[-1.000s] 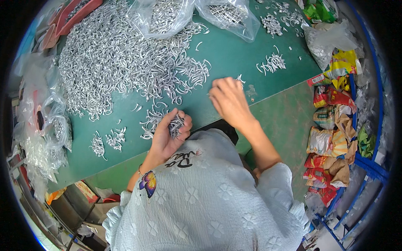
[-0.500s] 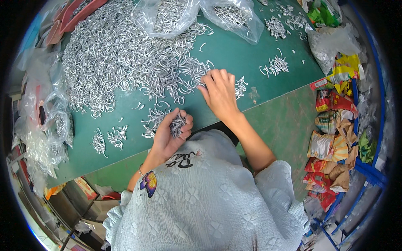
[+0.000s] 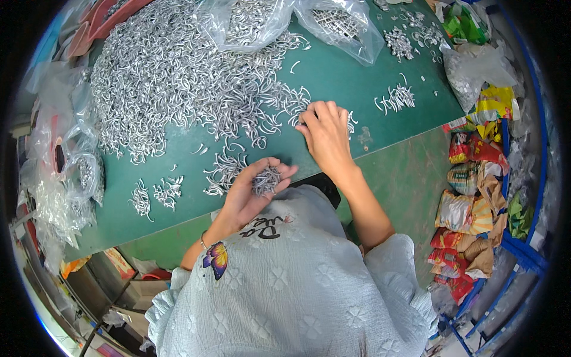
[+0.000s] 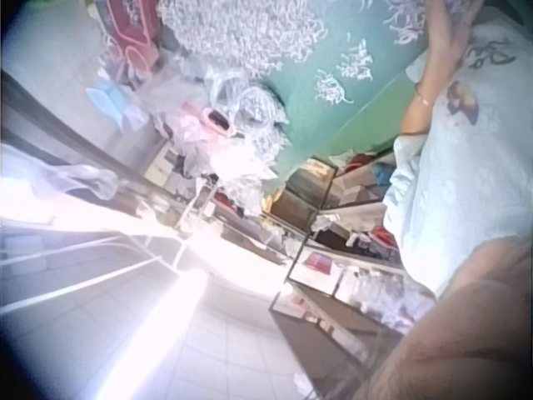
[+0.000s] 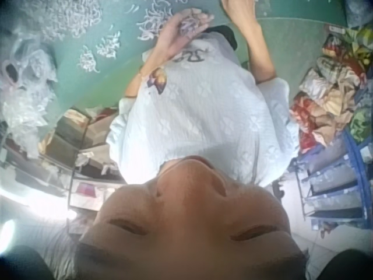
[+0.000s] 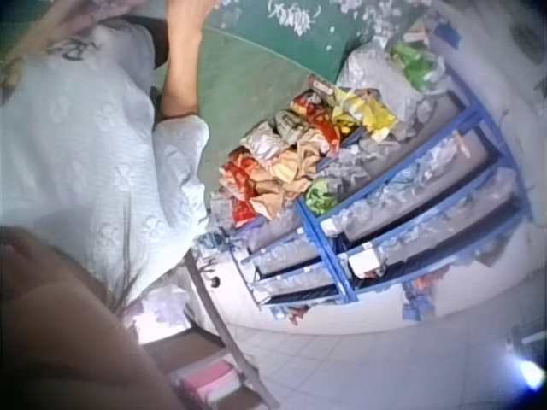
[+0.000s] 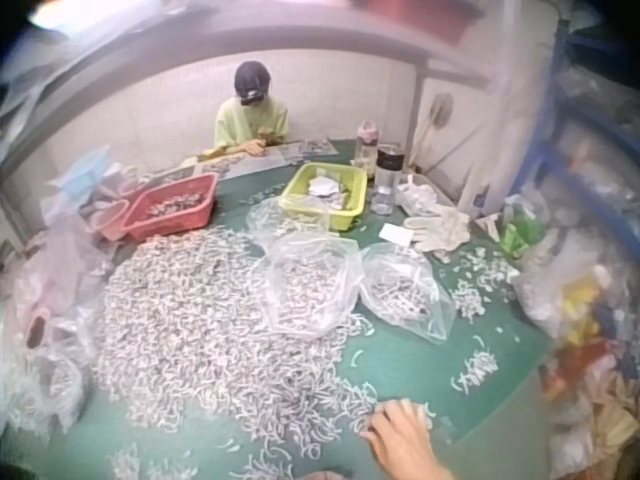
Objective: The person sorts through a large pile of small silver-colored metal hooks on a green table by hand, picking up individual hooks or small groups and moving them into different clusters or containers.
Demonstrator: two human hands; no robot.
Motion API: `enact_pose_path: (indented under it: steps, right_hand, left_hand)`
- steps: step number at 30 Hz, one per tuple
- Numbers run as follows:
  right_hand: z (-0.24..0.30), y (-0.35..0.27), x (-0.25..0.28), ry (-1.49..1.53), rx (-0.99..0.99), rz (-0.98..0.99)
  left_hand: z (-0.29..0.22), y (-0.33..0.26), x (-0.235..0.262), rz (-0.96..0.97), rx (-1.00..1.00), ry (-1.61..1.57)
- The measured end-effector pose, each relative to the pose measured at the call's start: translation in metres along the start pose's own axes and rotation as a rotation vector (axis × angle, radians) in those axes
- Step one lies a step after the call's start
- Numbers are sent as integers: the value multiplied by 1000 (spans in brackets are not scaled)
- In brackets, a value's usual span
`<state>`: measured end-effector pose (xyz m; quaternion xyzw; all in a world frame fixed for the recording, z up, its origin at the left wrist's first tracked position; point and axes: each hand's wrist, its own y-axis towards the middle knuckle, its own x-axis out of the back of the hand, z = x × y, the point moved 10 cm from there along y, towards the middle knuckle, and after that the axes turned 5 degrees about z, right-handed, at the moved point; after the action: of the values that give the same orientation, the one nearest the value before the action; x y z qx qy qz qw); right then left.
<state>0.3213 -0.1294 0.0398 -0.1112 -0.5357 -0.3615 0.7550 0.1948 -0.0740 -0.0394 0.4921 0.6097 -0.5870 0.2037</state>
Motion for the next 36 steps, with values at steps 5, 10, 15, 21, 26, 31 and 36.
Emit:
enact_pose_path:
  steps: [5,10,15,21,26,31,36]
  right_hand:
    - [-5,-1,12,204,-39,-57]
    - [-12,0,5,232,-111,-29]
    - [-11,7,10,262,-103,-102]
    - [12,13,-12,47,-101,25]
    - [31,36,-33,369,-68,-93]
    - [61,61,-23,621,147,-64]
    - [-3,60,-3,706,-163,43]
  left_hand:
    - [-5,-1,-6,9,-24,-22]
    - [3,0,-8,129,-5,-78]
    - [7,-2,-3,63,61,-95]
    - [12,-1,-5,94,99,-76]
    - [12,-2,-6,128,102,-64]
    - [11,-2,-2,75,110,-133]
    - [4,-4,-3,81,80,-154]
